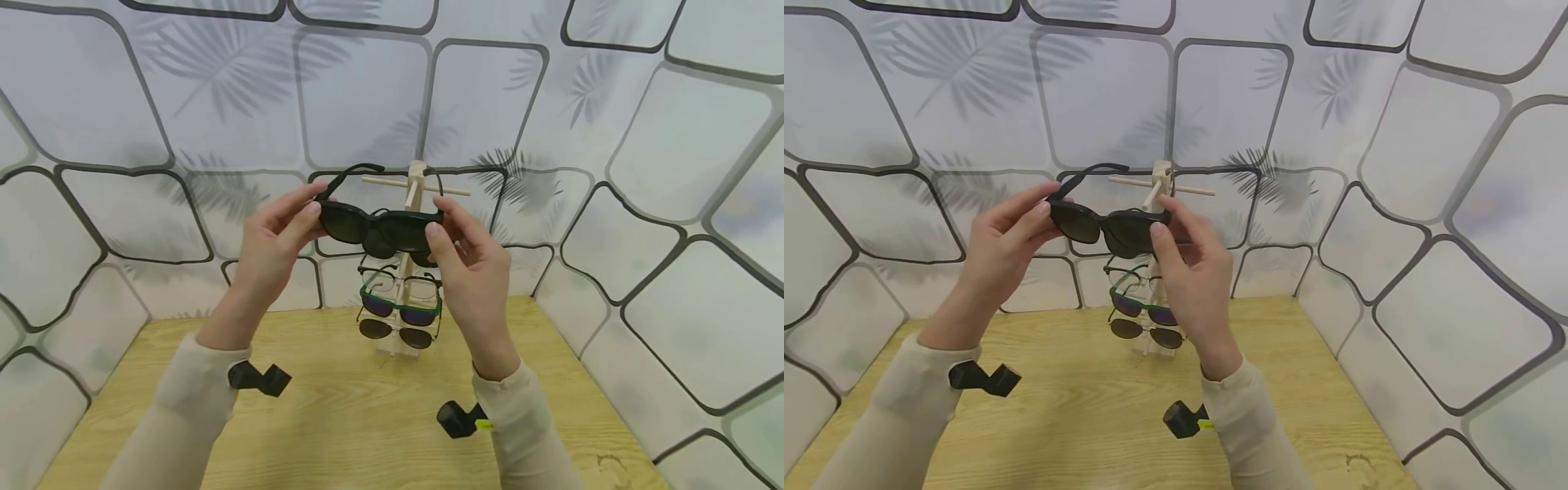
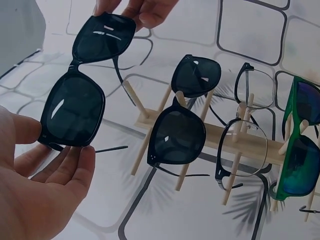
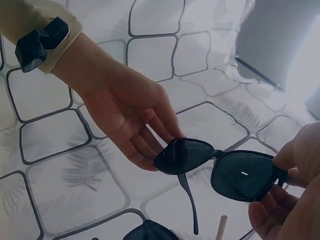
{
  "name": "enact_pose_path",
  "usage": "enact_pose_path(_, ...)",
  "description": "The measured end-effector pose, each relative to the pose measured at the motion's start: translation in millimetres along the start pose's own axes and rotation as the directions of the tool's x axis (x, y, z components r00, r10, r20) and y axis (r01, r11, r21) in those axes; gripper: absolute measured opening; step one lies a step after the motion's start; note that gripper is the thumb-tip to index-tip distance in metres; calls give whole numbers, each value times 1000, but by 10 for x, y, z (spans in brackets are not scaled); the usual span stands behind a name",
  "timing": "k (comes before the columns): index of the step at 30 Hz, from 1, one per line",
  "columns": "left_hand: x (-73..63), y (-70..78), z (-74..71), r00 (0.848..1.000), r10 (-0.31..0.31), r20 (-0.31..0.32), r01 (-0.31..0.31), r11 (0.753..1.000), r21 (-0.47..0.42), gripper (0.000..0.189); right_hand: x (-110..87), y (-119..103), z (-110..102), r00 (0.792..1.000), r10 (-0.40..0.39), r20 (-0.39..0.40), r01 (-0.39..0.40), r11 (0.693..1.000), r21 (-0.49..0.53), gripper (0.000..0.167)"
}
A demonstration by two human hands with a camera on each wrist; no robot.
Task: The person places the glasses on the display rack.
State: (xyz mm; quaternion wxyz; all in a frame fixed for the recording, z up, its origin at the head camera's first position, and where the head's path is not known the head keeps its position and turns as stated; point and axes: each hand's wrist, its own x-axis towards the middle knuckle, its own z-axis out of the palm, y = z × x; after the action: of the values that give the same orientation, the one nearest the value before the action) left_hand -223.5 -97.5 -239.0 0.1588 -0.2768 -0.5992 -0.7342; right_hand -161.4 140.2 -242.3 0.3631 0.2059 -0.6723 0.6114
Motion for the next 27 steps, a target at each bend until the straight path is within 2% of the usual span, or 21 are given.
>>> enact_pose_path(10, 57, -7, 71, 998, -51, 30, 50, 998, 33, 40, 44, 33, -73, 999, 28, -27, -28, 999, -16, 33)
enact_pose_path(19, 128, -7, 148, 997, -60, 53, 55, 994, 93, 39, 84, 52, -142, 996, 67, -62, -69, 997, -32, 33)
enact_pose_path(27, 187, -36, 200, 994, -84, 64, 74, 985, 156, 39, 117, 100, -191, 993, 84, -80, -85, 996, -5, 32)
